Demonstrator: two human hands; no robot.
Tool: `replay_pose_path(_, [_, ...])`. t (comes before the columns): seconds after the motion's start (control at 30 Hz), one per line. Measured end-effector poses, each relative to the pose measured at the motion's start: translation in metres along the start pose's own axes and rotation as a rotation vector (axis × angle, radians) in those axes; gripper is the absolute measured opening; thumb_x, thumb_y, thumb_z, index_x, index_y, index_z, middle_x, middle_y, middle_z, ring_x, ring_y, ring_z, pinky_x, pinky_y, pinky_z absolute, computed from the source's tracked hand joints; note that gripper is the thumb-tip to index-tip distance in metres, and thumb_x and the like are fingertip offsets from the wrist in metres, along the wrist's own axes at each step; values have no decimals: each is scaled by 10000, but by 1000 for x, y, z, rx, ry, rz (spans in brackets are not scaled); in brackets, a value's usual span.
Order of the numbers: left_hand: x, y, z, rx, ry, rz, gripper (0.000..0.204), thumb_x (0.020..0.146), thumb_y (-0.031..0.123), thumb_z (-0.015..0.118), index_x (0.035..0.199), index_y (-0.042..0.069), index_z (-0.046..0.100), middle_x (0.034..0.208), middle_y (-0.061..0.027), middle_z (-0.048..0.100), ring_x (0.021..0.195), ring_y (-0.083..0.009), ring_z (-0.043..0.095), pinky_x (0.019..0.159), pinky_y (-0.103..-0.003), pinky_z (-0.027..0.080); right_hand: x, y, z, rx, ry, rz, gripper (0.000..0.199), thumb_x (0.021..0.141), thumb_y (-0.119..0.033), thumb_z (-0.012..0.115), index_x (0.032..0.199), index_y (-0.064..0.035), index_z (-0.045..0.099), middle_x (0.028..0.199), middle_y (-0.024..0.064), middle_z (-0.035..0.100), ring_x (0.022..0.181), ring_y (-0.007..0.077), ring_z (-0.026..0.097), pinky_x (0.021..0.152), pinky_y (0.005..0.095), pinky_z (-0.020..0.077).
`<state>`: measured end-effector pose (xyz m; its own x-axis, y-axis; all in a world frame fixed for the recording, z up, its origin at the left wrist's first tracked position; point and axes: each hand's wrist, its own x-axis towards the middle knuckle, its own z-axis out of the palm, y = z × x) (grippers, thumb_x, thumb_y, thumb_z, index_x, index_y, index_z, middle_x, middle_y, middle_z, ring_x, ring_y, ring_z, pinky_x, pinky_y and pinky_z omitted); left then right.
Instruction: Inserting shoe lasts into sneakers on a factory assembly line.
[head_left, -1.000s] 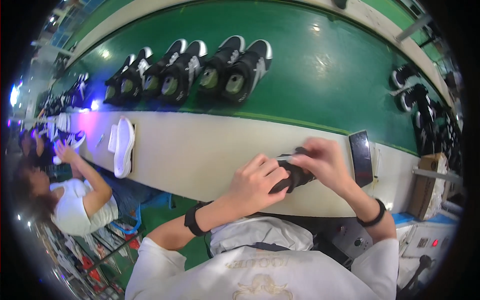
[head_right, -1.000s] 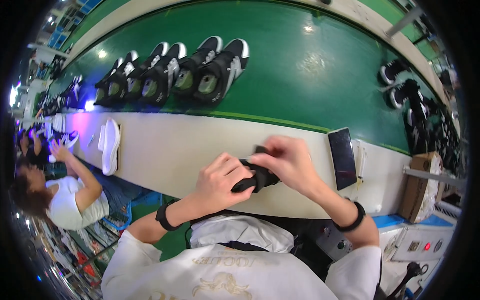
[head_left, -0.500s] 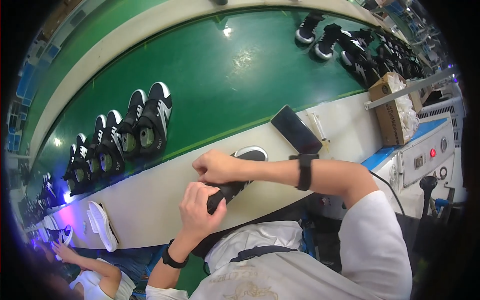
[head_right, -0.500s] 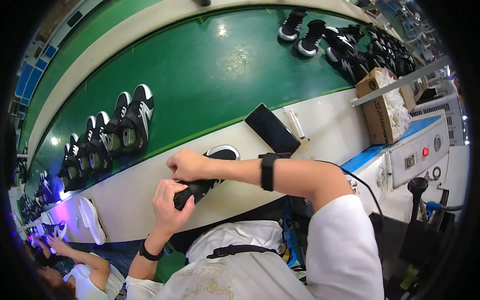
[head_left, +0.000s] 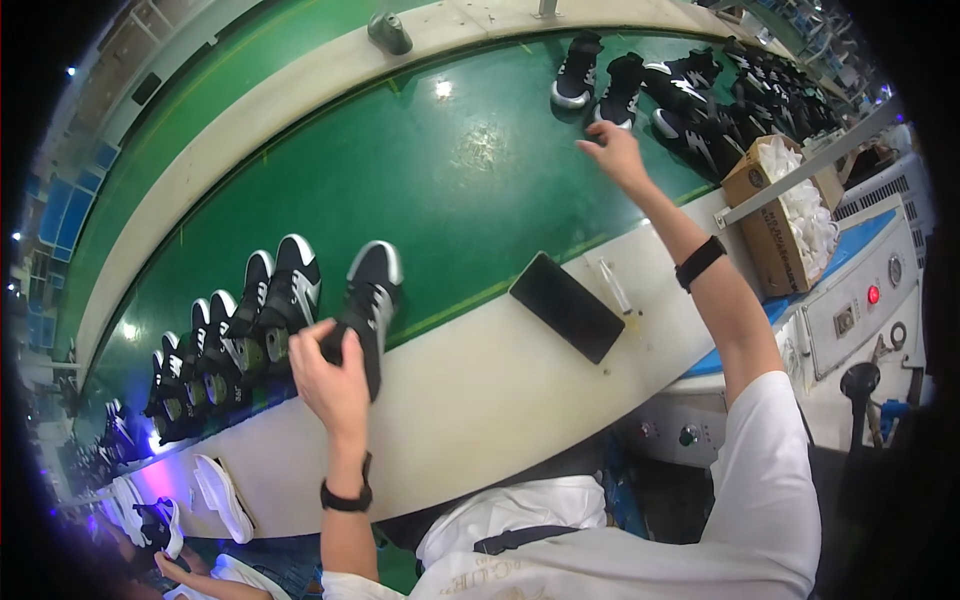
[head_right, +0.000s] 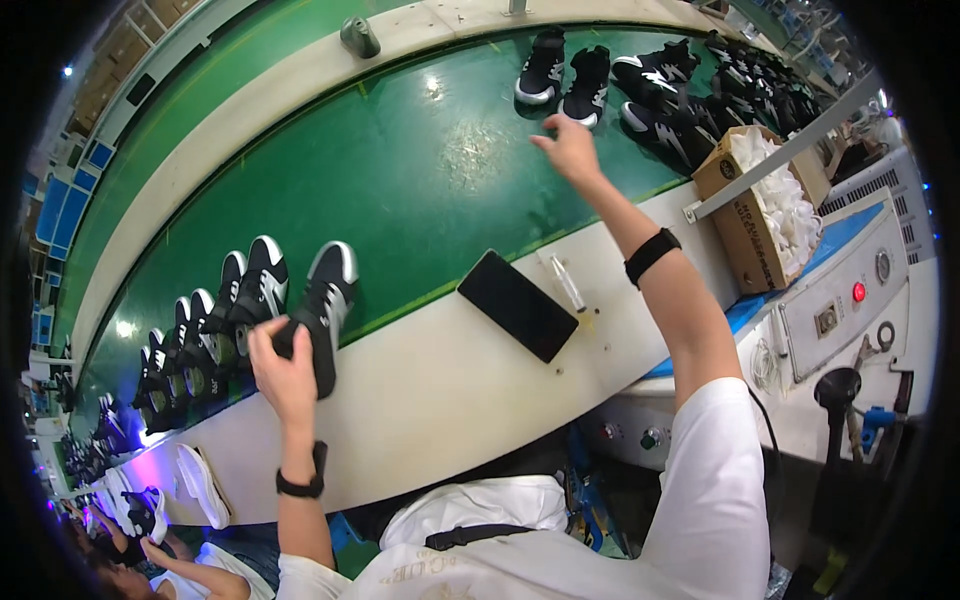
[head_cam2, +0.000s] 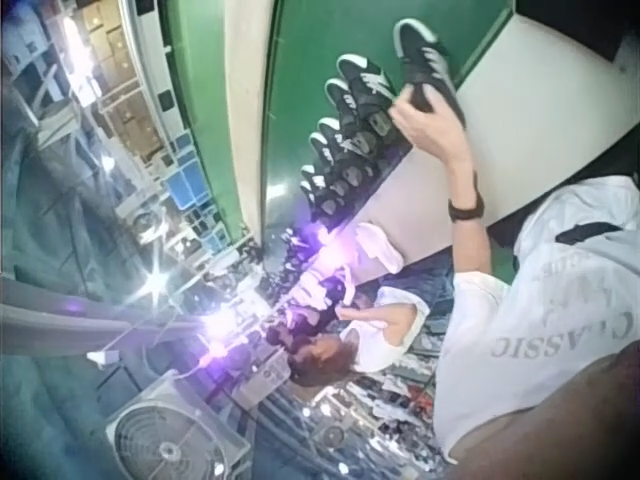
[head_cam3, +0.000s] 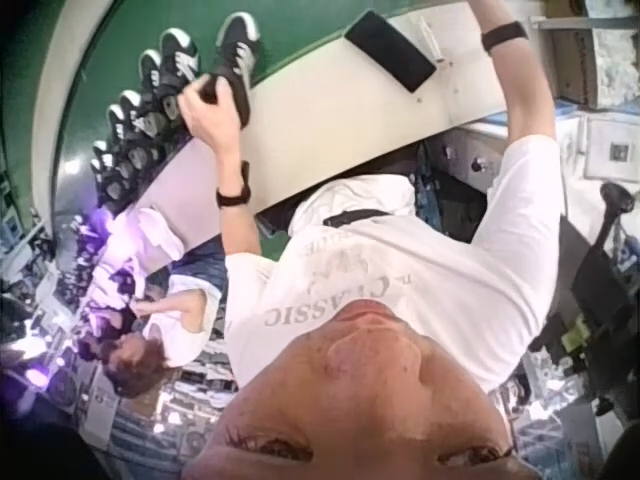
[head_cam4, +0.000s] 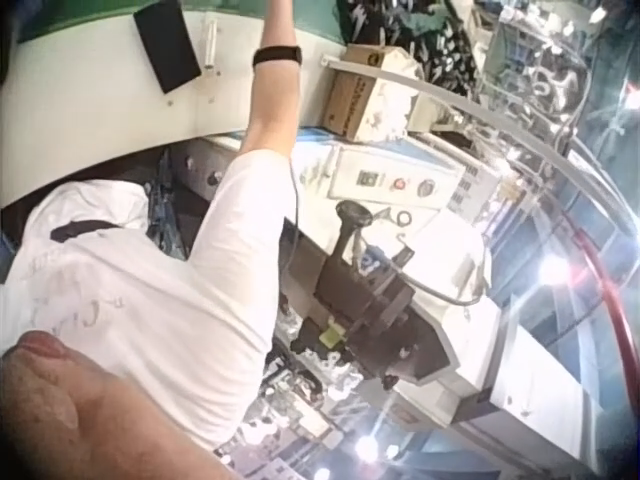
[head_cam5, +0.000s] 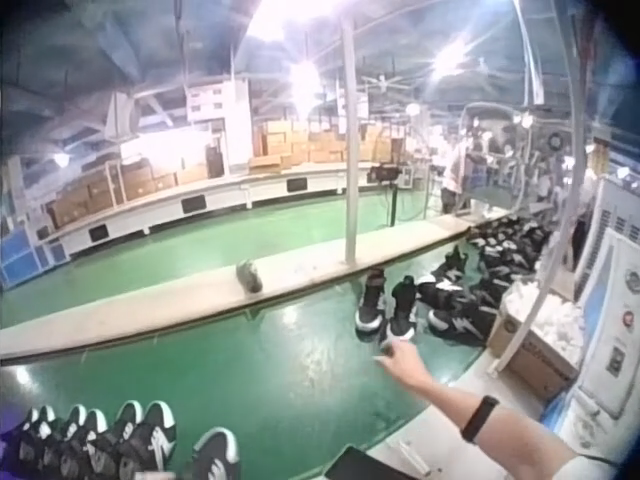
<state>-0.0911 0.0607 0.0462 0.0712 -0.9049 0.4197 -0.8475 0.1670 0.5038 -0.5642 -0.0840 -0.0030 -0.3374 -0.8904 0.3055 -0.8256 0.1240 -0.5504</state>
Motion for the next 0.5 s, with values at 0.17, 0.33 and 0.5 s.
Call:
replay_pose_path(0.17, [72, -28, 46, 70, -137, -145, 330, 874, 168, 665, 1143, 5, 567, 1116, -174, 578, 1081, -360, 542, 935, -418, 429, 42, 66, 12, -211, -16, 325, 577, 779, -373, 784, 1192, -30, 574, 1214, 240, 573, 1155, 418, 546, 930, 480, 483])
replay_pose_path(0.33, [20, -32, 16, 6, -50, 53, 418, 856, -15, 598, 1269, -17, 539, 1297, -194, 538, 1210, -361, 516, 1045, -427, 395, 54, 111, -14, -656, 213, 211, 471, 794, -348, 760, 1121, -77, 556, 1174, 158, 542, 1098, 350, 549, 892, 447, 488])
replay_pose_path(0.5, [-55, -22, -23, 72, -218, 102, 351, 852, -59, 562, 1199, -5, 581, 1250, -197, 574, 1184, -354, 547, 1010, -434, 425, 60, 178, -81, -959, 439, 166, 259, 894, -194, 544, 1141, -115, 527, 1106, 147, 570, 1050, 333, 577, 908, 436, 457])
